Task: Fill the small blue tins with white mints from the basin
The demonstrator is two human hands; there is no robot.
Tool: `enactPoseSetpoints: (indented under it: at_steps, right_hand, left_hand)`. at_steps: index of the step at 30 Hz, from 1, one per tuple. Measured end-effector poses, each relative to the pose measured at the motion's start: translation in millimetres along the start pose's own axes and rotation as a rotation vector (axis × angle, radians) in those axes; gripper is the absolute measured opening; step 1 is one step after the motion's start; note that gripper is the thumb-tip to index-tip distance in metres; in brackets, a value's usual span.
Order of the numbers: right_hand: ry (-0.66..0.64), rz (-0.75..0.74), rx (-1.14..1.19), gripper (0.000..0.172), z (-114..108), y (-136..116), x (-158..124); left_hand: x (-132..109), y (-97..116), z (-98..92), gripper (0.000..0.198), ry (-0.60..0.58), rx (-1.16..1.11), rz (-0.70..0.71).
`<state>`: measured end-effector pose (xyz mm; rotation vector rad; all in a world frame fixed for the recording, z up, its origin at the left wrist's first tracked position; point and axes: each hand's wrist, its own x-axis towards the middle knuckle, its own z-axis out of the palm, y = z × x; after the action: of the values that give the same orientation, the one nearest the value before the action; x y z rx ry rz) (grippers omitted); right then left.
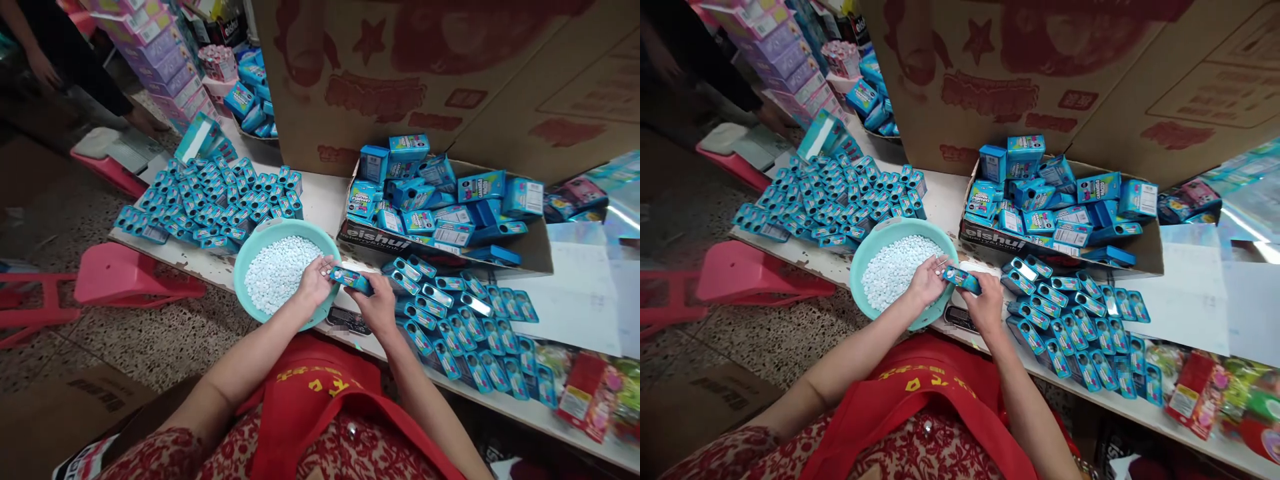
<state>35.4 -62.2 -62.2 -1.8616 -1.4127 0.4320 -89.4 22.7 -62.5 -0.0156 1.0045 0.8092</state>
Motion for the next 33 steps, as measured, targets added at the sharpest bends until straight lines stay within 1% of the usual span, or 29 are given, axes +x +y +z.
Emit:
enactPoseSetpoints:
  at_steps: [2,3,4,5,6,7,8,9,10,11,12,13,14,15,16,17,18,20,21,22,23,25,27,28,30,31,33]
  right_hand:
    - [0.014,0.096,0.162,0.035,-2,2,-2]
    - [0.008,0.165,0.263,0.037,-4,4,-3]
    - [-0.003,0.237,0.367,0.039,-5,5,-4]
    - [-0.01,0.3,0.461,0.04,-5,7,-5]
    - [-0.01,0.343,0.532,0.041,-5,9,-5]
    - [-0.002,0.361,0.575,0.041,-4,10,-4]
    - [0.014,0.357,0.594,0.041,-3,11,-2]
    - [0.027,0.334,0.599,0.042,-1,10,0]
    - [0.028,0.303,0.605,0.044,1,9,2]
    - [0.023,0.269,0.619,0.044,3,7,5]
    - [0.018,0.239,0.635,0.045,4,5,7]
    - [0.025,0.215,0.644,0.047,4,4,9]
    - [0.045,0.201,0.636,0.049,2,3,9]
    - [0.083,0.197,0.604,0.053,-1,5,9]
    - [0.134,0.195,0.545,0.054,-6,9,7]
    - [0.19,0.184,0.461,0.053,-12,15,4]
    - [0.243,0.158,0.357,0.049,-18,24,0]
    - [0.335,0.079,0.122,0.034,-33,46,-8]
    - [0.365,0.041,0.005,0.029,-39,57,-12]
    - [0.381,0.015,-0.101,0.026,-44,67,-16]
    - [0.384,0.005,-0.198,0.025,-49,76,-19]
    - [0.355,0.028,-0.373,0.023,-52,88,-21]
    - [0.3,0.071,-0.52,0.02,-51,93,-19]
    - [0.269,0.087,-0.582,0.02,-48,94,-16]
    - [0.209,0.098,-0.672,0.02,-42,94,-10]
    - [0.182,0.094,-0.703,0.021,-38,95,-6]
    - [0.142,0.079,-0.75,0.019,-32,98,1]
  left_hand:
    - [0,4,-6.2,0.018,0.004,0.083,0.024]
    - [-1,8,-9.2,0.017,0.002,0.175,0.069]
    - [-2,12,-11.8,0.014,-0.002,0.305,0.146]
    - [-4,17,-13.4,0.012,-0.005,0.463,0.257]
    - [-6,22,-13.5,0.019,-0.018,0.638,0.387]
    - [-10,27,-11.8,0.03,-0.061,0.821,0.513]
    - [-14,31,-8.3,0.043,-0.14,1.0,0.621]
    - [-18,34,-2.9,0.053,-0.254,1.171,0.699]
    - [-23,37,3.9,0.059,-0.394,1.33,0.742]
    - [-27,39,11.5,0.059,-0.534,1.472,0.766]
    - [-31,40,19.3,0.055,-0.65,1.591,0.779]
    - [-33,43,26.8,0.047,-0.718,1.682,0.798]
    - [-33,46,33.4,0.039,-0.727,1.743,0.827]
    - [-31,52,39.1,0.032,-0.682,1.784,0.864]
    - [-26,59,43.9,0.029,-0.586,1.807,0.916]
    - [-18,69,48.1,0.028,-0.449,1.817,0.979]
    - [-8,81,52.2,0.03,-0.285,1.818,1.043]
    - [20,108,61.2,0.035,0.054,1.821,1.147]
    - [37,120,66.5,0.038,0.184,1.836,1.171]
    - [54,131,71.9,0.04,0.272,1.867,1.178]
    - [73,139,77.3,0.04,0.328,1.918,1.152]
    - [107,149,85.7,0.036,0.428,2.028,1.054]
    - [132,152,89.1,0.031,0.484,2.143,0.967]
    - [141,152,88.7,0.029,0.498,2.184,0.946]
    - [150,152,84.6,0.027,0.505,2.211,0.967]
    - [150,151,81.3,0.029,0.503,2.195,1.006]
    - [142,150,72.0,0.033,0.473,2.134,1.12]
